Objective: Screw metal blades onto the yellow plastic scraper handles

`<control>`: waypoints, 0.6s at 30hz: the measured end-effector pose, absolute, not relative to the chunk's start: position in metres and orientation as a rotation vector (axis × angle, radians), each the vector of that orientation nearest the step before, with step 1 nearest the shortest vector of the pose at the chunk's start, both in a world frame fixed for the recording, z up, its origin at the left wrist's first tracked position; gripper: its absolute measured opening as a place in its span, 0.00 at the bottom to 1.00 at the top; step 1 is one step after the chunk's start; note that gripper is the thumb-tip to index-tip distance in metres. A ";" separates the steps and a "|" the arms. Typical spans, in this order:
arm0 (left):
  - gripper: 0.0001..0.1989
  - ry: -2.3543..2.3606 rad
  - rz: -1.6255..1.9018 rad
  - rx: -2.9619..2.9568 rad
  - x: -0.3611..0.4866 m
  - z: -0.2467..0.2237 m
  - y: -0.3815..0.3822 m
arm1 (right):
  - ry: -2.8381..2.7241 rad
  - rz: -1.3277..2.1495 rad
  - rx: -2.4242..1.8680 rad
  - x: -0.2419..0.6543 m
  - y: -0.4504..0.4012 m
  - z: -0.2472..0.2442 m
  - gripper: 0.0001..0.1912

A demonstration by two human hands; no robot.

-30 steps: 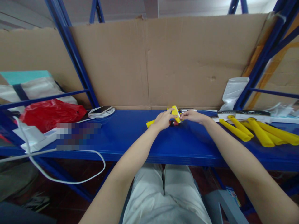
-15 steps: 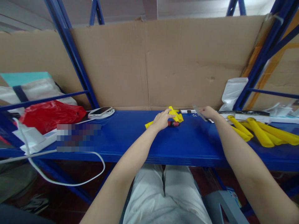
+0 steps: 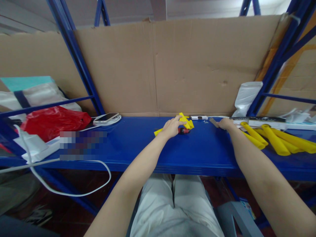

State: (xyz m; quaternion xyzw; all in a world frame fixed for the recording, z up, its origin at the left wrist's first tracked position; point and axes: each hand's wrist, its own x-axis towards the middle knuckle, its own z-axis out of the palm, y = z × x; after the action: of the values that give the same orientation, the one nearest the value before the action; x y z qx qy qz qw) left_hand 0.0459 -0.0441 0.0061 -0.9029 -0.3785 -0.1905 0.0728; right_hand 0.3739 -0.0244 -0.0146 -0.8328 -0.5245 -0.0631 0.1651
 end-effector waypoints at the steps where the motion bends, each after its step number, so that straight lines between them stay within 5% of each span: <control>1: 0.28 -1.136 -0.574 -2.714 0.046 0.006 -0.044 | -1.468 -0.167 -2.408 0.374 -0.023 -0.016 0.38; 10: 0.29 -1.135 -0.572 -2.727 0.046 0.007 -0.045 | -1.381 -0.094 -2.494 0.363 -0.026 -0.014 0.45; 18: 0.29 -1.148 -0.553 -2.730 0.047 0.008 -0.046 | -1.471 -0.168 -2.527 0.351 -0.032 -0.012 0.42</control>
State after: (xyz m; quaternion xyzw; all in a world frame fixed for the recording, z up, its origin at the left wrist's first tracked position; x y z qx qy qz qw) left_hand 0.0471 -0.0463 0.0079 -0.9043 -0.3803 -0.1831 0.0645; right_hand 0.3511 -0.0317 -0.0124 -0.8580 -0.4993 -0.0569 0.1063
